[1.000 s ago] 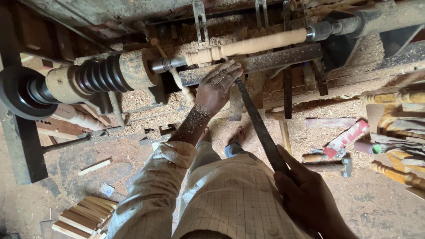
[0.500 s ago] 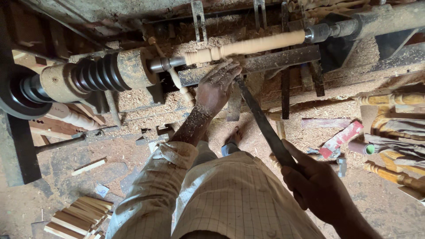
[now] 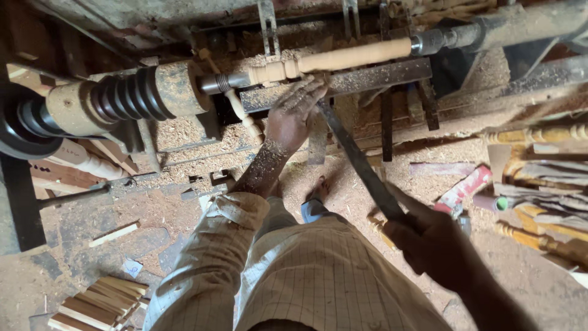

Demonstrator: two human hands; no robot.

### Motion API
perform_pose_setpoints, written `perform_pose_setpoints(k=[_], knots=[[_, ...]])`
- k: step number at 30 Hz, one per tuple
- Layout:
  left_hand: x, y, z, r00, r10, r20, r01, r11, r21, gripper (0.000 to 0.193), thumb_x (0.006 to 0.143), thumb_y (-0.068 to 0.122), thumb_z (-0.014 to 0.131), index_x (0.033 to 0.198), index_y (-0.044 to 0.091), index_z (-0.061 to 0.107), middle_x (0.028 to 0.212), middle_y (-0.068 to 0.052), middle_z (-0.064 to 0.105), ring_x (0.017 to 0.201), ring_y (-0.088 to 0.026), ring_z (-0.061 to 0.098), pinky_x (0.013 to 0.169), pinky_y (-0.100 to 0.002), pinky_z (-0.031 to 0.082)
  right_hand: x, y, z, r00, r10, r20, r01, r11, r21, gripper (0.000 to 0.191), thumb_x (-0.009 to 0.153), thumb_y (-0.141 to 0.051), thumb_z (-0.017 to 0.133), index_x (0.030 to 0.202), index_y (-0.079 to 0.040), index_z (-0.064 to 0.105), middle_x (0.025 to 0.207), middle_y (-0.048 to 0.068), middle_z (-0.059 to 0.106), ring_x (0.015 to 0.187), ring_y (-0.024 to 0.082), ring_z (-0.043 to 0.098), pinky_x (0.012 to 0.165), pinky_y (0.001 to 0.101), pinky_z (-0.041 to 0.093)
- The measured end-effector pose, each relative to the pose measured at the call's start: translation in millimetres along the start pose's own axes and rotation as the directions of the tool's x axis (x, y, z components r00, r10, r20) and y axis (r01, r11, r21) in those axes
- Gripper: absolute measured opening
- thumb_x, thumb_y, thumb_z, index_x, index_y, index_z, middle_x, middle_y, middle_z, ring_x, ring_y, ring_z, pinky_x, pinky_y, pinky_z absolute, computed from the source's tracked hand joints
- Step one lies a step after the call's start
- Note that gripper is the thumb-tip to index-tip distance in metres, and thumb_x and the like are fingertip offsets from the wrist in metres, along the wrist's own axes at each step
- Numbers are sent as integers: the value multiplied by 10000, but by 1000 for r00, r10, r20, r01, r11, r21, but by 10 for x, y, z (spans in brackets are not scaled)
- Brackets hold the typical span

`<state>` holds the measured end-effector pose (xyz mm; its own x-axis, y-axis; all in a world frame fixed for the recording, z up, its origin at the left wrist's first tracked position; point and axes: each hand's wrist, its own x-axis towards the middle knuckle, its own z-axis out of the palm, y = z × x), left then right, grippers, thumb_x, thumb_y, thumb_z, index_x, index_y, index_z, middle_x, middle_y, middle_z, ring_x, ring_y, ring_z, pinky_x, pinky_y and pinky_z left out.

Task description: The person uses a chisel to shape a rotating wooden blank on a lathe, forming a decorative spindle with beads and coves. Wood shavings accumulate on the floor as the person repeatedly applies the tool to the spinning workpiece.

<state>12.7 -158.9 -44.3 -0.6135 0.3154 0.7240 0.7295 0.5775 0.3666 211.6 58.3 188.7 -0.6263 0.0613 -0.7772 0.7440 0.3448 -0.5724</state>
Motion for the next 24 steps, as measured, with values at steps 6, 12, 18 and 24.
perform_pose_setpoints(k=[6, 12, 18, 24], knots=[[28, -4, -165, 984, 24, 176, -24, 1000, 0, 449, 933, 102, 829, 1362, 109, 697, 1383, -98, 677, 1331, -269, 629, 1130, -417, 537, 10, 155, 119, 997, -81, 13, 80, 994, 68, 630, 940, -163, 671, 1556, -169, 536, 576, 1, 504, 414, 102, 439, 382, 301, 392], [67, 14, -430, 964, 86, 252, -83, 996, -23, 524, 874, 100, 838, 1371, 120, 672, 1426, -75, 665, 1378, -261, 604, 1181, -403, 510, -101, 238, 381, 997, 38, -64, -38, 999, 8, 720, 903, -204, 689, 1591, -232, 477, 592, 16, 572, 489, 92, 474, 460, 291, 414], [104, -17, -471, 967, 11, 256, 5, 998, -61, 532, 871, 112, 849, 1373, 115, 671, 1447, -90, 635, 1374, -268, 585, 1166, -411, 507, -117, 69, 528, 992, -8, -128, -3, 996, -92, 736, 872, -263, 703, 1573, -220, 485, 685, 40, 725, 625, 102, 633, 629, 298, 540], [76, -56, -426, 969, 3, 247, 12, 998, -59, 471, 920, 98, 806, 1370, 125, 669, 1444, -66, 638, 1378, -264, 597, 1162, -413, 524, -143, -50, 672, 984, 69, -162, -91, 987, -130, 754, 870, -312, 718, 1581, -244, 476, 693, 95, 754, 649, 144, 690, 664, 320, 561]])
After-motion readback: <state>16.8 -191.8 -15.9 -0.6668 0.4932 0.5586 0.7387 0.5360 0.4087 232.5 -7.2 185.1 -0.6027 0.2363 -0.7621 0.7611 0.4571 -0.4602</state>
